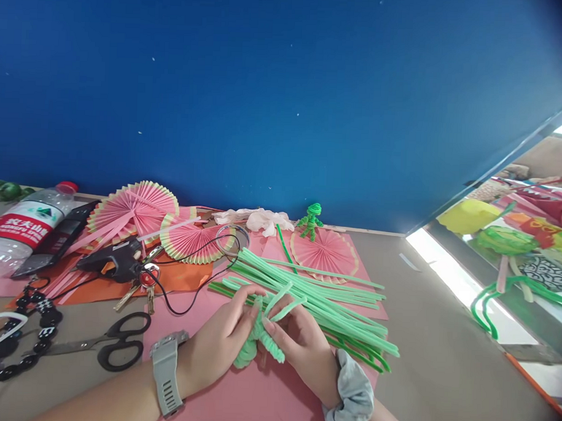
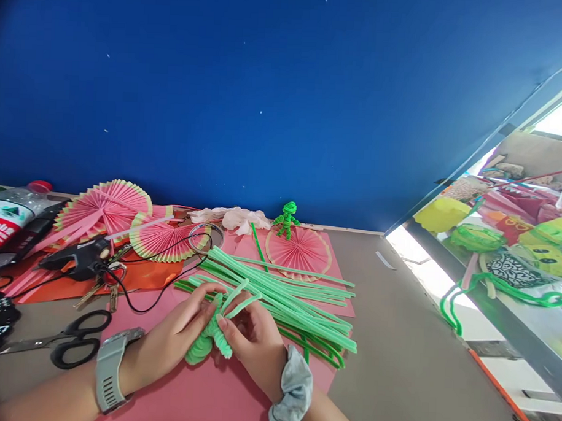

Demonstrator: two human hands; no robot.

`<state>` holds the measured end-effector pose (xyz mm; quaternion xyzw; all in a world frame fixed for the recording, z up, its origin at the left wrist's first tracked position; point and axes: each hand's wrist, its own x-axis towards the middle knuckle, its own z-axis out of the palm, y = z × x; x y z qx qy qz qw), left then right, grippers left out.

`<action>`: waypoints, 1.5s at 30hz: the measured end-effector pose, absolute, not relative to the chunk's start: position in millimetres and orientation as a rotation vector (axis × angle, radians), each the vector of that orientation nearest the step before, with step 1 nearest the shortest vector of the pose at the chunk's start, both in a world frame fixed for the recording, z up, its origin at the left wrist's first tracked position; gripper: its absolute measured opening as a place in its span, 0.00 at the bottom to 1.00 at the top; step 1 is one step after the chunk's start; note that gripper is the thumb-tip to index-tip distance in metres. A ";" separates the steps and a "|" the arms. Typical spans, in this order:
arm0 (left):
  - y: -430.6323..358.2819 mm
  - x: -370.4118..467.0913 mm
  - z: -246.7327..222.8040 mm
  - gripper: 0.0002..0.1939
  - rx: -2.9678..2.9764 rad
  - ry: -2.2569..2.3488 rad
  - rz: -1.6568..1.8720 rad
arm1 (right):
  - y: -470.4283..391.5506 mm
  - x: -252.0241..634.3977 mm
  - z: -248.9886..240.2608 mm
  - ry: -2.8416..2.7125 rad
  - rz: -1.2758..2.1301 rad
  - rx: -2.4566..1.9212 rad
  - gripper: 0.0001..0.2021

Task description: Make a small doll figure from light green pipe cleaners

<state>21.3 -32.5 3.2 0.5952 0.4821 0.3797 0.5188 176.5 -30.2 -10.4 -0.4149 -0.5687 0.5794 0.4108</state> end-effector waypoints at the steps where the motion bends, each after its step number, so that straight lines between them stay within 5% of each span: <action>1: -32.2 20.6 0.8 0.11 1.469 1.183 0.882 | -30.8 177.0 -10.8 -1.443 1.440 -1.054 0.08; 10: -32.3 19.8 -2.8 0.09 1.477 1.245 0.839 | -28.8 181.6 -5.6 -1.468 1.542 -1.004 0.09; 28: -26.3 20.7 1.1 0.12 1.627 1.347 0.851 | -26.5 179.6 -14.5 -1.697 1.086 -1.196 0.07; 45: -23.5 14.6 7.8 0.24 0.918 0.717 0.985 | -33.1 186.2 -7.1 -1.271 0.911 -1.226 0.08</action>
